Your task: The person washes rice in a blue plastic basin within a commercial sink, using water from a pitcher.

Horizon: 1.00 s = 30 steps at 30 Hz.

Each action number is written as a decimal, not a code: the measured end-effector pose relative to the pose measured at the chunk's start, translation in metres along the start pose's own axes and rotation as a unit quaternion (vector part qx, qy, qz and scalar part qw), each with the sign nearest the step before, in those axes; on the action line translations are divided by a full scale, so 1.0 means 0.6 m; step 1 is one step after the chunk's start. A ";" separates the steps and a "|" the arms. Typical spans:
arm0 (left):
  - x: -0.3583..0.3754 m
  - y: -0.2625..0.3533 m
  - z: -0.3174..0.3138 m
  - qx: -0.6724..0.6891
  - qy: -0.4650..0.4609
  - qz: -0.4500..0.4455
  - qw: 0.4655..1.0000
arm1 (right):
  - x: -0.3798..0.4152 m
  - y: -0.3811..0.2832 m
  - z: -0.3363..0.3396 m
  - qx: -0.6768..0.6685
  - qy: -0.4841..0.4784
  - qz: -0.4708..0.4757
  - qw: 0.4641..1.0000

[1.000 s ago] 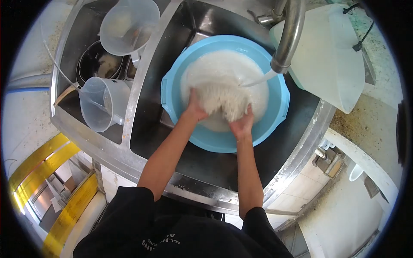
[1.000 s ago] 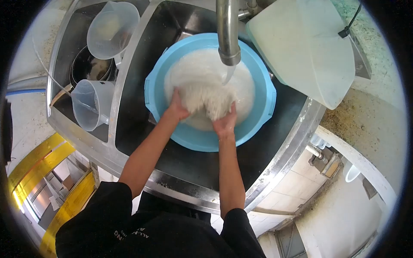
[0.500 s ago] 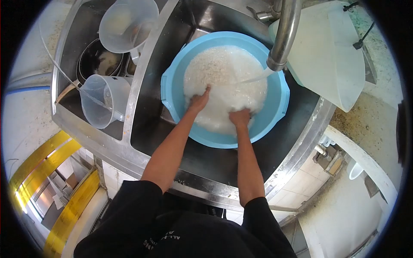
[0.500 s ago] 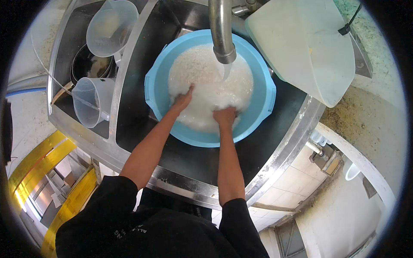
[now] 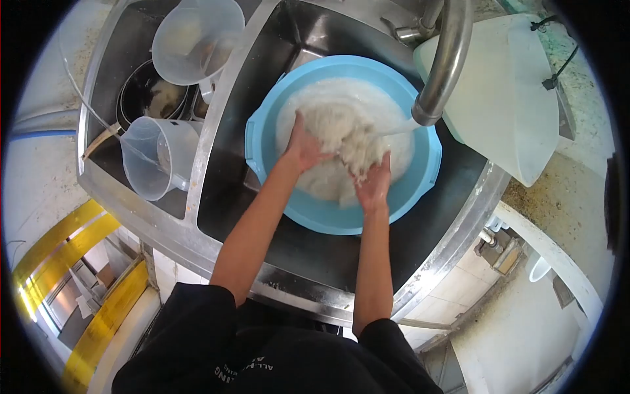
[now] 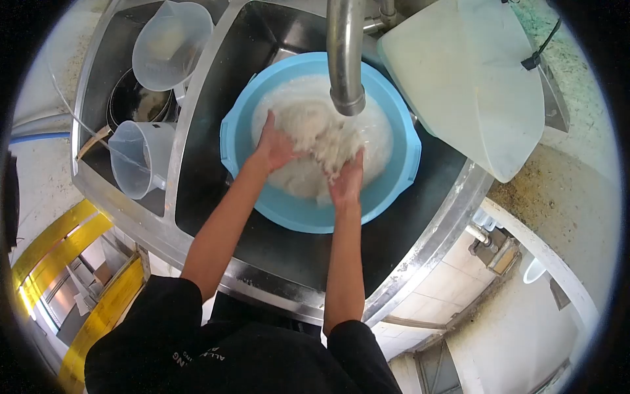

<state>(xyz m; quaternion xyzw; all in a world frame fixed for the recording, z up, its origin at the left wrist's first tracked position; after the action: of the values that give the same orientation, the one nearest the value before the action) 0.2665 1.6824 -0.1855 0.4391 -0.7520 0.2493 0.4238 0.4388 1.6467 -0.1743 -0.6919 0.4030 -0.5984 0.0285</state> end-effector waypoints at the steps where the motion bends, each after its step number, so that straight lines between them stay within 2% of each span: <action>1: -0.007 0.006 0.009 -0.001 -0.001 0.001 1.000 | -0.006 -0.025 0.001 0.104 0.023 0.069 0.992; 2: -0.013 0.027 0.021 -0.242 0.033 -0.080 0.966 | -0.018 -0.044 0.008 0.281 0.070 0.148 0.946; 3: -0.020 0.047 0.022 -0.467 0.063 -0.159 0.868 | -0.032 -0.057 0.022 0.463 0.123 0.209 0.853; 4: -0.020 0.047 0.026 -0.468 0.060 -0.164 0.866 | -0.042 -0.058 0.042 0.558 0.139 0.237 0.783; 5: -0.009 0.045 0.042 -0.607 0.120 -0.188 0.763 | -0.052 -0.058 0.063 0.643 0.163 0.262 0.700; 6: -0.005 0.044 0.055 -0.724 0.177 -0.204 0.634 | -0.054 -0.048 0.069 0.788 0.194 0.292 0.506; 7: -0.019 0.035 0.078 -0.724 0.178 -0.202 0.635 | -0.051 -0.041 0.073 0.790 0.193 0.290 0.506; 9: -0.050 0.010 0.124 -0.752 0.211 -0.118 0.613 | -0.068 0.014 0.099 0.854 0.037 0.031 0.518; 10: -0.055 0.006 0.127 -0.752 0.211 -0.113 0.615 | -0.072 0.033 0.107 0.855 0.036 0.027 0.516; 12: -0.071 -0.007 0.144 -0.669 0.166 0.028 0.724 | -0.086 0.084 0.106 0.869 0.011 0.015 0.495; 13: -0.082 -0.019 0.172 -0.669 0.167 0.027 0.724 | -0.092 0.109 0.105 0.873 0.002 0.013 0.488; 15: -0.117 -0.049 0.223 -0.460 0.094 -0.097 0.878 | -0.098 0.124 0.119 0.724 0.139 -0.026 0.676; 16: -0.088 -0.053 0.197 -0.460 0.091 -0.100 0.877 | -0.091 0.124 0.108 0.723 0.141 -0.022 0.676; 18: -0.033 -0.071 0.167 -0.333 0.153 -0.019 0.930 | -0.068 0.145 0.102 0.495 0.132 -0.107 0.852; 19: -0.031 -0.072 0.161 -0.332 0.150 -0.024 0.931 | -0.064 0.153 0.097 0.363 0.121 -0.146 0.912; 20: -0.031 -0.080 0.154 -0.233 0.113 0.017 0.966 | -0.065 0.149 0.092 0.363 0.118 -0.142 0.913; 21: -0.033 -0.086 0.147 -0.132 0.074 0.058 0.987 | -0.068 0.150 0.076 0.200 0.067 -0.131 0.969; 22: -0.035 -0.086 0.147 -0.131 0.078 0.058 0.987 | -0.063 0.152 0.065 0.030 0.016 -0.121 0.992; 24: -0.052 -0.077 0.128 0.098 0.011 0.038 0.994 | -0.050 0.129 0.061 0.031 0.015 -0.101 0.994; 25: -0.039 -0.064 0.107 0.097 0.014 0.041 0.994 | -0.042 0.095 0.050 0.033 0.014 -0.073 0.997; 27: 0.005 -0.015 0.027 0.115 -0.087 -0.005 0.990 | -0.028 0.029 0.027 0.039 0.011 -0.016 0.999; 28: -0.001 -0.004 0.028 0.115 -0.085 -0.001 0.990 | -0.028 0.016 0.024 0.041 0.010 0.013 0.999; 29: -0.009 0.021 0.034 -0.070 -0.015 -0.062 0.996 | -0.030 0.003 0.028 0.158 0.090 0.101 0.978; 30: -0.011 0.043 0.038 -0.252 0.054 -0.123 0.958 | -0.036 0.001 0.043 0.157 0.089 0.104 0.978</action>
<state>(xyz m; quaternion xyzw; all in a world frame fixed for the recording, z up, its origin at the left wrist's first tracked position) 0.2362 1.6810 -0.2030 0.3935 -0.7063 0.0213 0.5881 0.4613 1.6477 -0.1995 -0.5771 0.3748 -0.7071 0.1629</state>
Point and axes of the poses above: each hand's wrist, its own x-axis away from the middle knuckle, its own z-axis out of the back of the hand, y = z × x, the point moved 5 cm from there along -x, towards the middle knuckle, and after that the axes turned 13 degrees about x, right-handed, at the moved point
